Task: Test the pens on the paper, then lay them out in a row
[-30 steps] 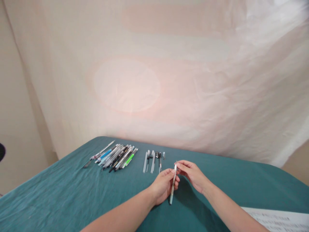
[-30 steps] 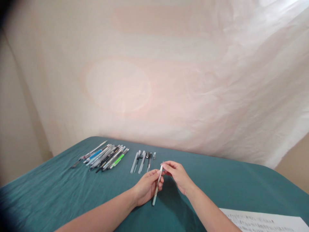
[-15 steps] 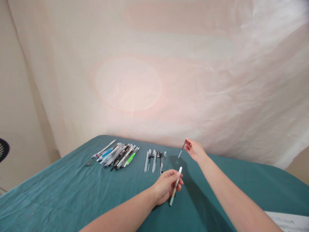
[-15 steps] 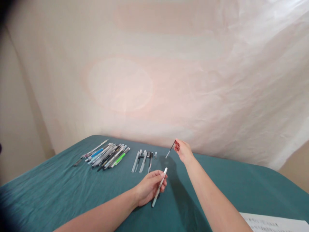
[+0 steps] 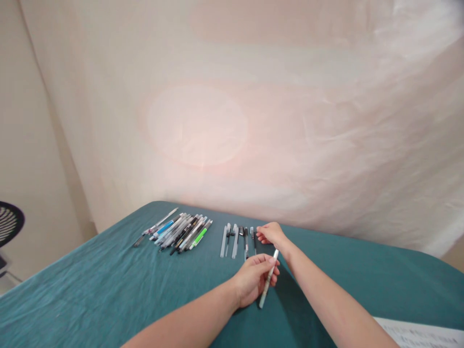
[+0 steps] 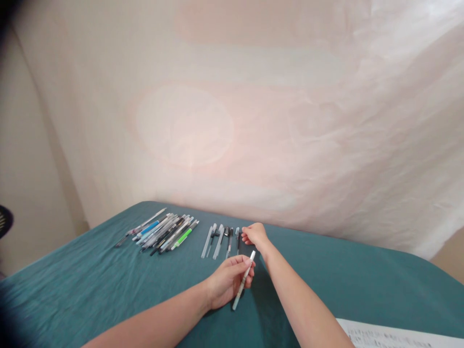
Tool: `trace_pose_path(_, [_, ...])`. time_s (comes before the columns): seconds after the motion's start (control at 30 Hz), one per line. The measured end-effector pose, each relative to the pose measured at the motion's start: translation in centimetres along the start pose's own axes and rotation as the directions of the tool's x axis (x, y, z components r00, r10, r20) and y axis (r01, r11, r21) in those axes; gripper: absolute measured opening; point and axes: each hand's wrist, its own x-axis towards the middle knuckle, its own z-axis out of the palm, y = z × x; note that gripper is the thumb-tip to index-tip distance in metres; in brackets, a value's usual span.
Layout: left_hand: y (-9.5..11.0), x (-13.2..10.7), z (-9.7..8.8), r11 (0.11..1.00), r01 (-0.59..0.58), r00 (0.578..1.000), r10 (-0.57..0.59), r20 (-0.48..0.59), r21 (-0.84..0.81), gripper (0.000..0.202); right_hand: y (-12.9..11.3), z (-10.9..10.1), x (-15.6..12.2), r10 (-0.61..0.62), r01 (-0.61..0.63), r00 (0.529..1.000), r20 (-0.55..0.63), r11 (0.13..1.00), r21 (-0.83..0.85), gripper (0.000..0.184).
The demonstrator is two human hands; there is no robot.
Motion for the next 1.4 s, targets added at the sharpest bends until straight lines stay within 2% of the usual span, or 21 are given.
trace_pose_path(0.17, [0.0,0.0,-0.1,0.998,-0.016,1.000,0.016,0.010,-0.053,0.020,0.2,-1.1,-1.2,-0.011,0.013,0.999,0.053,1.000,-0.020,0.011])
trace_pose_path(0.27, [0.2,0.0,0.1,0.998,-0.035,0.999,0.033,-0.044,-0.059,0.020,0.4,-2.2,-2.8,-0.026,0.029,0.996,0.090,0.999,-0.034,0.009])
trace_pose_path(0.37, [0.3,0.1,0.3,0.992,-0.107,0.989,0.101,-0.108,-0.059,0.020,0.7,-3.4,-5.2,-0.044,0.052,0.991,0.127,0.997,-0.059,0.009])
trace_pose_path(0.47, [0.2,0.3,0.3,0.977,-0.210,0.962,0.198,-0.186,-0.046,0.021,0.8,-4.1,-8.2,-0.056,0.081,0.981,0.187,0.988,-0.128,0.014])
trace_pose_path(0.6, [-0.1,0.6,0.0,0.948,-0.317,0.900,0.304,-0.313,0.010,0.025,0.4,-4.4,-11.5,-0.023,0.106,0.928,0.373,0.973,-0.204,0.025])
trace_pose_path(0.7, [-0.3,0.7,-0.3,0.925,-0.377,0.868,0.368,-0.333,0.039,0.026,-0.1,-3.9,-13.0,-0.016,0.099,0.892,0.452,0.982,-0.161,0.028])
trace_pose_path(0.8, [-0.3,0.8,-0.5,0.916,-0.398,0.856,0.392,-0.337,0.053,0.027,-0.4,-2.9,-13.7,-0.065,0.165,0.879,0.473,0.971,-0.174,0.026])
trace_pose_path(0.97, [0.3,0.5,-0.3,0.916,-0.397,0.850,0.388,-0.357,0.052,0.030,-0.6,-2.0,-13.3,-0.131,0.234,0.893,0.431,0.952,-0.195,0.024])
trace_pose_path(1.07, [0.6,0.3,-0.2,0.902,-0.429,0.829,0.416,-0.373,0.053,0.032,-0.6,-2.4,-11.9,-0.144,0.207,0.919,0.368,0.968,-0.139,0.024])
trace_pose_path(1.17, [0.6,0.1,-0.1,0.882,-0.454,0.795,0.465,-0.389,0.126,0.033,-0.3,-3.0,-9.8,-0.123,0.166,0.954,0.273,0.976,-0.138,0.023])
trace_pose_path(1.23, [0.5,-0.1,0.2,0.864,-0.459,0.790,0.504,-0.349,0.208,0.031,0.1,-3.1,-8.4,-0.102,0.146,0.969,0.224,0.971,-0.190,0.021])
trace_pose_path(1.4, [0.4,-0.8,1.3,0.810,-0.467,0.824,0.544,-0.157,0.355,0.021,1.2,-2.1,-6.0,-0.072,0.116,0.981,0.179,0.961,-0.252,0.014])
